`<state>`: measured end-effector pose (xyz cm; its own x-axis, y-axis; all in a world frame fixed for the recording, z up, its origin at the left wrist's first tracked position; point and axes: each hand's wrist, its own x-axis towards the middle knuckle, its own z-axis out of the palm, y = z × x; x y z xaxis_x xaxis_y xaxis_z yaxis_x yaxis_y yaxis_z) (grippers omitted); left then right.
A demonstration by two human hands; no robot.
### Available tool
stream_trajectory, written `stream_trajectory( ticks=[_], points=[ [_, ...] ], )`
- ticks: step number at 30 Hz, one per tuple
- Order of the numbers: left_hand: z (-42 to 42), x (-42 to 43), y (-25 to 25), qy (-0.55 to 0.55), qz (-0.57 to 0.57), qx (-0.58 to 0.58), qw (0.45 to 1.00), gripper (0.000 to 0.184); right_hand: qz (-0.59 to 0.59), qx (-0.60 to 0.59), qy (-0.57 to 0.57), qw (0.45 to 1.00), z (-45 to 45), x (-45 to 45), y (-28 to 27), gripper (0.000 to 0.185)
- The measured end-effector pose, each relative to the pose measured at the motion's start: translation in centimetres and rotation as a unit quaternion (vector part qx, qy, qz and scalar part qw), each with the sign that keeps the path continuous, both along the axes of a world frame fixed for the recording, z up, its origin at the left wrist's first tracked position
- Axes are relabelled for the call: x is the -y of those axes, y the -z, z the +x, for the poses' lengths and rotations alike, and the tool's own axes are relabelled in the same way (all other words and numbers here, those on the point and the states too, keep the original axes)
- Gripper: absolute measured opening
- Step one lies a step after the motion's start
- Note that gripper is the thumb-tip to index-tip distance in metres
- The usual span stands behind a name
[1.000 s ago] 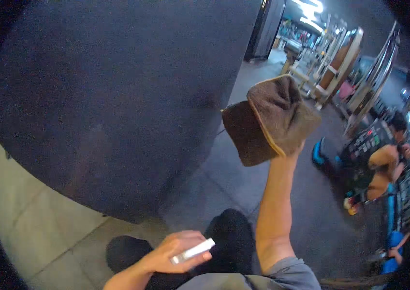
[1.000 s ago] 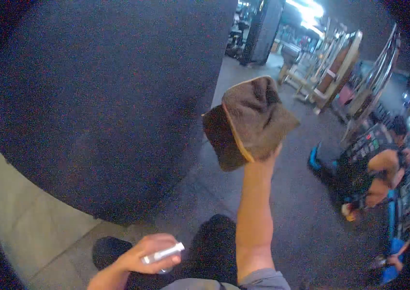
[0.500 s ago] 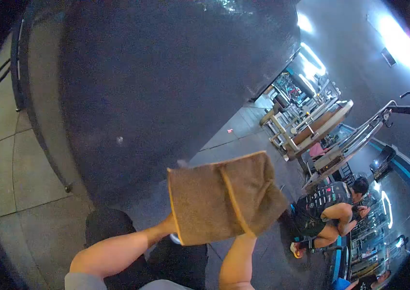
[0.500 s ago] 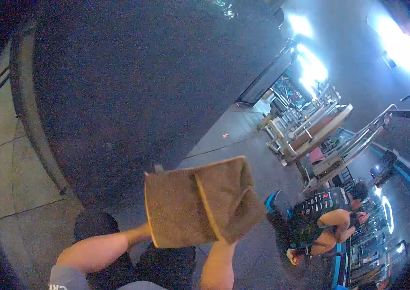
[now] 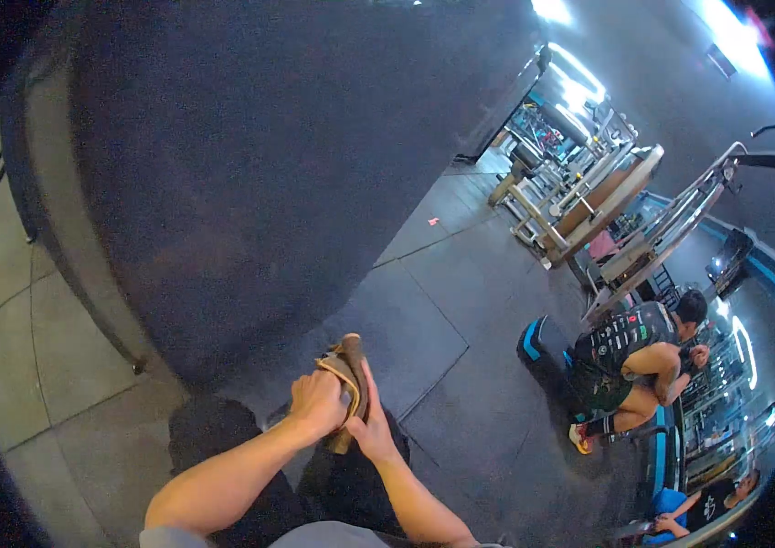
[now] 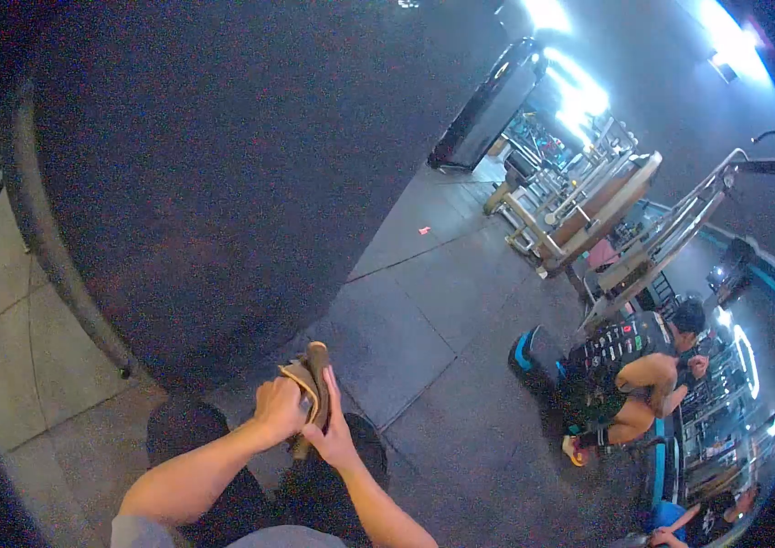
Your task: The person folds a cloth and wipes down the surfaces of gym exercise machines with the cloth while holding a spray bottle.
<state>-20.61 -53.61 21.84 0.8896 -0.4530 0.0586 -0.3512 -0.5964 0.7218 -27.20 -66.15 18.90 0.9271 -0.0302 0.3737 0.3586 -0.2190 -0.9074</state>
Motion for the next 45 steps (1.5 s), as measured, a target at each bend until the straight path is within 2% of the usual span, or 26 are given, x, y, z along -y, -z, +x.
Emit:
stream_trajectory(
  ticks=[3, 4, 6, 7, 8, 10, 12, 14, 16, 17, 18, 19, 21, 22, 24, 25, 28, 32, 35, 37, 41, 44, 45],
  points=[
    [0.2, -1.1, -0.9, 0.005, -0.001, 0.003, 1.000, 0.026, 0.202, -0.117, 0.019, 0.972, -0.1, -1.7, -1.5, 0.068],
    [0.0, -1.2, -1.0, -0.008, -0.011, 0.015, 1.000, 0.027, 0.297, -0.173, 0.027, 0.939, 0.0, -1.2, -0.6, 0.062],
    [-0.3, -1.7, -1.4, -0.023, -0.057, 0.041, 0.997, 0.029, 0.471, -0.277, 0.035, 0.837, 0.6, 0.9, 1.7, 0.051],
    [-0.4, -2.0, -1.8, -0.025, -0.092, 0.056, 0.994, 0.030, 0.545, -0.261, 0.015, 0.797, 1.3, 1.6, 2.3, 0.037],
    [-0.6, -2.4, -2.1, -0.027, -0.128, 0.070, 0.989, 0.031, 0.589, -0.266, 0.001, 0.763, 2.0, 3.2, 2.9, 0.036],
    [-1.1, -3.4, -3.7, -0.035, -0.175, 0.084, 0.980, 0.030, 0.616, -0.197, 0.093, 0.757, 3.5, 2.8, -1.8, 0.037],
    [-1.4, -4.4, -5.0, -0.033, -0.227, 0.092, 0.969, 0.036, 0.599, -0.150, 0.169, 0.768, 4.5, 3.4, -5.7, 0.038],
    [-1.8, -4.8, -5.3, -0.013, -0.210, 0.109, 0.971, 0.031, 0.517, -0.014, 0.236, 0.823, 6.5, 3.8, -9.3, 0.051],
    [-2.6, -4.9, -6.0, 0.010, -0.188, 0.103, 0.977, 0.022, 0.292, 0.153, 0.289, 0.899, 9.0, 3.3, -13.6, 0.066],
    [-2.6, -5.0, -5.6, 0.026, -0.152, 0.089, 0.984, 0.022, 0.145, 0.186, 0.379, 0.895, 10.6, 2.5, -15.7, 0.070],
    [-2.5, -5.0, -5.2, 0.047, -0.144, 0.081, 0.985, 0.024, -0.005, 0.213, 0.459, 0.863, 12.3, 1.3, -17.8, 0.075],
    [-2.2, -4.9, -4.9, 0.070, -0.135, 0.073, 0.986, 0.028, 0.032, 0.249, 0.384, 0.889, 14.2, -0.3, -20.0, 0.076],
    [-2.3, -4.7, -3.8, 0.094, -0.116, 0.038, 0.988, 0.030, -0.104, 0.292, 0.368, 0.877, 18.8, -3.6, -21.6, 0.078],
    [-2.4, -4.8, -3.9, 0.100, -0.123, 0.026, 0.987, 0.030, -0.272, 0.290, 0.417, 0.817, 20.9, -4.6, -21.3, 0.079],
    [-2.7, -4.9, -4.3, 0.110, -0.137, 0.000, 0.985, 0.030, -0.198, 0.282, 0.381, 0.858, 21.6, -6.4, -21.2, 0.078],
    [-2.7, -5.0, -4.2, 0.118, -0.165, 0.047, 0.978, 0.030, -0.161, 0.281, 0.358, 0.875, 21.7, -7.1, -21.3, 0.077],
    [-2.5, -5.0, -4.1, 0.121, -0.159, 0.058, 0.978, 0.024, -0.090, 0.312, 0.247, 0.913, 21.2, -6.1, -21.0, 0.071],
    [-2.4, -5.2, -4.8, 0.121, -0.091, 0.001, 0.988, 0.033, -0.140, 0.300, 0.267, 0.905, 20.0, -4.4, -21.6, 0.059],
    [-2.0, -5.2, -4.1, 0.133, -0.093, -0.019, 0.987, 0.032, -0.204, 0.332, 0.397, 0.831, 20.3, -5.9, -21.1, 0.057],
    [-1.8, -5.2, -2.8, 0.125, -0.098, 0.011, 0.987, 0.023, -0.221, 0.348, 0.442, 0.796, 20.8, -6.5, -20.9, 0.056],
    [-2.1, -5.3, -2.7, 0.131, -0.081, -0.021, 0.988, 0.018, -0.085, 0.318, 0.416, 0.848, 24.5, -5.6, -23.3, 0.056],
    [-2.2, -4.7, -3.0, 0.124, -0.104, 0.055, 0.985, 0.017, -0.047, 0.258, 0.438, 0.860, 26.1, -4.4, -29.6, 0.053],
    [-2.3, -4.7, -2.9, 0.128, -0.109, 0.043, 0.985, 0.018, -0.070, 0.295, 0.425, 0.853, 25.5, -4.7, -30.2, 0.055]
  ],
)
